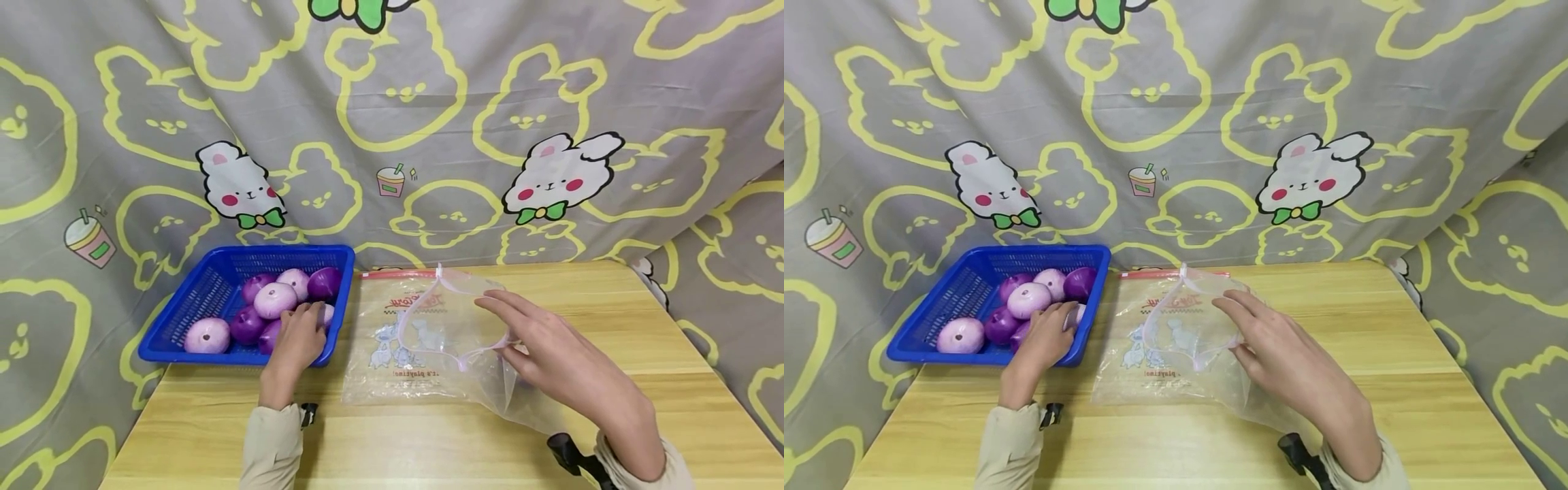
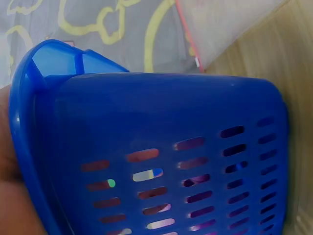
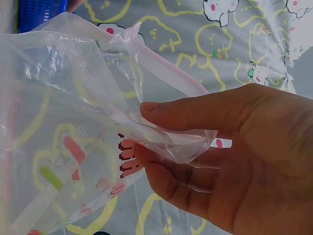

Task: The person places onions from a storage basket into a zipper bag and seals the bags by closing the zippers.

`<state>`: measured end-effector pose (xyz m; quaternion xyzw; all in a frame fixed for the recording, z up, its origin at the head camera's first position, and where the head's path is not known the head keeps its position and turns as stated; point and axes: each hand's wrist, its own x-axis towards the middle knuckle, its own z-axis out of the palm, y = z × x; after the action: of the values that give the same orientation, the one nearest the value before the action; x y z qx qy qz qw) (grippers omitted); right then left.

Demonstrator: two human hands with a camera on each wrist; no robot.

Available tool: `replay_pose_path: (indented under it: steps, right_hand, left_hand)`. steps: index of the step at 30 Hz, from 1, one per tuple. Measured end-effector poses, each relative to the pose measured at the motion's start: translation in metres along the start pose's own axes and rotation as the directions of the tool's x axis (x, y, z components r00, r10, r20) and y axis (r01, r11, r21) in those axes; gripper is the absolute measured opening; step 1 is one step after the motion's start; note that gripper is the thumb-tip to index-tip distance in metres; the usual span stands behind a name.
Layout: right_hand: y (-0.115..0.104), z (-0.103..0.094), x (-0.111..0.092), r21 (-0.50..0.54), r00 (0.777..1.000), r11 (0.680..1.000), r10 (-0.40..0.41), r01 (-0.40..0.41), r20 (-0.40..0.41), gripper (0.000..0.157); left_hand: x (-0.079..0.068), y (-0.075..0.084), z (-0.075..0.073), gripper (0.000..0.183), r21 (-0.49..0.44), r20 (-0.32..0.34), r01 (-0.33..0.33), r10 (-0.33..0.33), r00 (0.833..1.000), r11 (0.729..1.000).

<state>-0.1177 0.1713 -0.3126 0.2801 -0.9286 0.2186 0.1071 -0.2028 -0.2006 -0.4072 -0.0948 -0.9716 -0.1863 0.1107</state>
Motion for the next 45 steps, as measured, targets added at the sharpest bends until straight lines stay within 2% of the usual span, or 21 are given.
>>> replay_pose_path:
  steps: [2, 9, 14, 26, 31, 35, 41, 45]
  right_hand:
    - [0.0, 0.0, 0.0, 0.0, 1.0, 1.0, 0.003, -0.003, 0.003, 0.062]
    - [0.0, 0.0, 0.0, 0.004, 1.0, 1.0, 0.011, -0.011, 0.011, 0.062]
    - [0.0, 0.0, 0.0, 0.003, 1.0, 1.0, 0.01, -0.01, 0.017, 0.062]
    - [0.003, -0.001, -0.001, 0.011, 1.0, 1.0, 0.003, -0.003, 0.004, 0.06]
    - [0.004, -0.001, -0.002, 0.011, 1.0, 1.0, -0.001, 0.001, -0.002, 0.059]
    - [0.004, -0.002, -0.002, 0.009, 1.0, 1.0, 0.001, -0.001, 0.002, 0.059]
    - [0.004, -0.002, -0.001, 0.013, 1.0, 1.0, 0.008, -0.009, 0.012, 0.059]
    - [0.004, -0.001, -0.001, 0.011, 1.0, 1.0, 0.009, -0.009, 0.012, 0.06]
  left_hand:
    - [-0.002, 0.0, -0.002, 0.04, 0.029, 0.01, 0.005, -0.005, 1.0, 1.0]
    - [-0.005, -0.002, -0.008, 0.053, 0.035, 0.079, 0.111, -0.113, 0.99, 0.993]
    - [-0.008, -0.004, -0.008, 0.05, 0.057, 0.116, 0.14, -0.146, 0.982, 0.988]
    - [-0.007, -0.006, -0.011, 0.036, 0.077, 0.114, 0.092, -0.1, 0.988, 0.993]
    - [-0.006, -0.006, -0.012, 0.032, 0.053, 0.066, 0.068, -0.072, 0.995, 0.996]
    - [-0.005, -0.005, -0.014, 0.041, 0.027, 0.009, 0.074, -0.074, 0.997, 0.997]
    - [-0.003, -0.004, -0.015, 0.059, 0.006, -0.013, 0.138, -0.138, 0.99, 0.99]
    - [-0.004, -0.002, -0.015, 0.062, -0.014, -0.054, 0.175, -0.176, 0.983, 0.984]
